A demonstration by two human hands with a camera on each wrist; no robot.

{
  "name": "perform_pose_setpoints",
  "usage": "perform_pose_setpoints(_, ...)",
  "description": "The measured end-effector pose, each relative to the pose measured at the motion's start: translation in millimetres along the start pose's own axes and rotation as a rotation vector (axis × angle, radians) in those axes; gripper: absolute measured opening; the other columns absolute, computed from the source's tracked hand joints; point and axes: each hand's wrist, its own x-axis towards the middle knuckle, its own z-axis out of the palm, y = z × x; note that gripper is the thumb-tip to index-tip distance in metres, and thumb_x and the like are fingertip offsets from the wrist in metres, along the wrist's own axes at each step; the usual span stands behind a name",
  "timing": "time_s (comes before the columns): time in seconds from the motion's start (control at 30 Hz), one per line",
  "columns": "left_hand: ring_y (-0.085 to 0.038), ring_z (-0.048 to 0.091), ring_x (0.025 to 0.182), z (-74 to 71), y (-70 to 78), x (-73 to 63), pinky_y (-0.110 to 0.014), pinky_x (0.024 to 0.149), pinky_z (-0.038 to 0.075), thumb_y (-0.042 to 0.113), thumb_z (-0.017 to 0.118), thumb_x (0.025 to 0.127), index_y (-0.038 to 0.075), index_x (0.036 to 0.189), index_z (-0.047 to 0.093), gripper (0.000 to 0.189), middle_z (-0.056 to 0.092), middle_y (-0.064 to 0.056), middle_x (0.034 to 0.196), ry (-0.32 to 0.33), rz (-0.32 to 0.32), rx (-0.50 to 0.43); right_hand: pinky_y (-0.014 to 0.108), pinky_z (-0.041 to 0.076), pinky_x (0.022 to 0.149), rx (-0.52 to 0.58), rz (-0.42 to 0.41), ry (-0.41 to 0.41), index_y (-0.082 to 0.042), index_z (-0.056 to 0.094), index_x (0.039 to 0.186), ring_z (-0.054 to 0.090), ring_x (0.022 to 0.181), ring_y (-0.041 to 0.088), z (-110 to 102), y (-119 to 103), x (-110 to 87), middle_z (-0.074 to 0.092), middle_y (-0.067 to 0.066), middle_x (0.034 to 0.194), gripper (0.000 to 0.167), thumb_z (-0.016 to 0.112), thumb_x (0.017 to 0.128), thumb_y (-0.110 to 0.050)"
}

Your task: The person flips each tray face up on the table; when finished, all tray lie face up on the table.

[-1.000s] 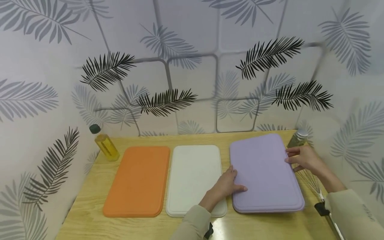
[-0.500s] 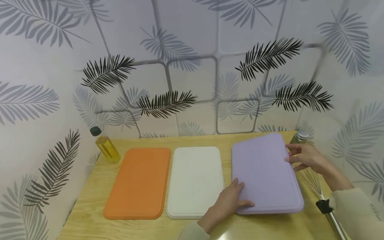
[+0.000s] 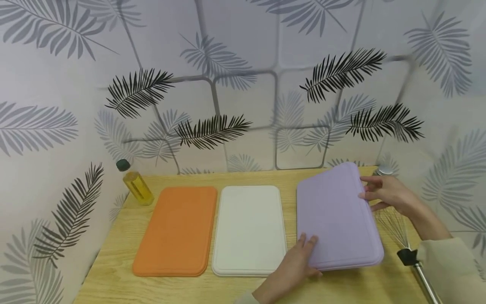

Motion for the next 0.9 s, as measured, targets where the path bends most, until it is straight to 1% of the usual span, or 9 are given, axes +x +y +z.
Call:
perform_pose_setpoints(0.13,-0.034,0.052,0.123,-0.5,0.6,-1.0,-0.033,0.097,0.049,0.03,0.085,0.07,0.011,0.146,0.04,0.09,0.043,-0.024,0.144,-0.007,-0.005,-0.016,0.039,0.059,0.071,0.022,0.002,-0.016,0.013,0.021,0.147,0.064,0.083,0.012,-0.1,-5.0,-0.1,0.053,0.026,0.112,0.075,0.066,0.091,-0.011)
perform_pose_setpoints(0.3,-0.035,0.054,0.121,-0.5,2.9,-2.8,-0.033,0.093,0.051,0.027,0.085,0.072,0.014,0.149,0.036,0.092,0.042,-0.025,0.143,-0.009,-0.011,-0.043,0.04,0.059,0.075,0.107,-0.001,-0.041,0.008,0.02,0.149,0.066,0.086,0.014,-0.4,-11.7,0.6,0.057,0.02,0.112,0.074,0.064,0.093,-0.012)
perform_pose_setpoints(0.47,-0.037,0.055,0.119,-2.7,10.2,-6.8,-0.033,0.088,0.054,0.021,0.084,0.073,0.022,0.152,0.029,0.097,0.04,-0.026,0.144,-0.014,-0.049,-0.131,0.041,0.058,0.077,0.154,-0.005,-0.032,0.003,0.023,0.15,0.067,0.088,0.016,1.8,-19.4,1.9,0.06,0.011,0.108,0.075,0.067,0.092,-0.016)
perform_pose_setpoints(0.57,-0.037,0.055,0.119,-4.6,15.7,-9.8,-0.033,0.088,0.054,0.016,0.084,0.072,0.023,0.152,0.028,0.098,0.04,-0.026,0.144,0.004,-0.074,-0.165,0.041,0.058,0.077,0.187,-0.005,-0.032,0.002,0.022,0.151,0.068,0.088,0.018,4.2,-23.1,2.4,0.062,0.007,0.105,0.076,0.066,0.092,-0.017)
perform_pose_setpoints(0.77,-0.038,0.06,0.112,-4.7,22.3,-13.7,-0.033,0.082,0.056,0.011,0.085,0.069,0.021,0.152,0.03,0.1,0.045,-0.027,0.14,0.069,-0.083,-0.136,0.04,0.058,0.075,0.262,-0.034,-0.042,0.005,0.019,0.151,0.069,0.087,0.019,10.0,-28.3,3.7,0.066,0.001,0.099,0.075,0.064,0.093,-0.013)
perform_pose_setpoints(0.9,-0.038,0.061,0.11,-2.7,24.4,-14.0,-0.034,0.08,0.057,0.008,0.084,0.065,0.019,0.151,0.032,0.101,0.049,-0.024,0.138,0.094,-0.094,-0.147,0.039,0.059,0.075,0.275,-0.045,-0.039,0.003,0.019,0.151,0.068,0.085,0.017,13.9,-32.4,5.7,0.066,0.001,0.097,0.075,0.064,0.093,-0.013)
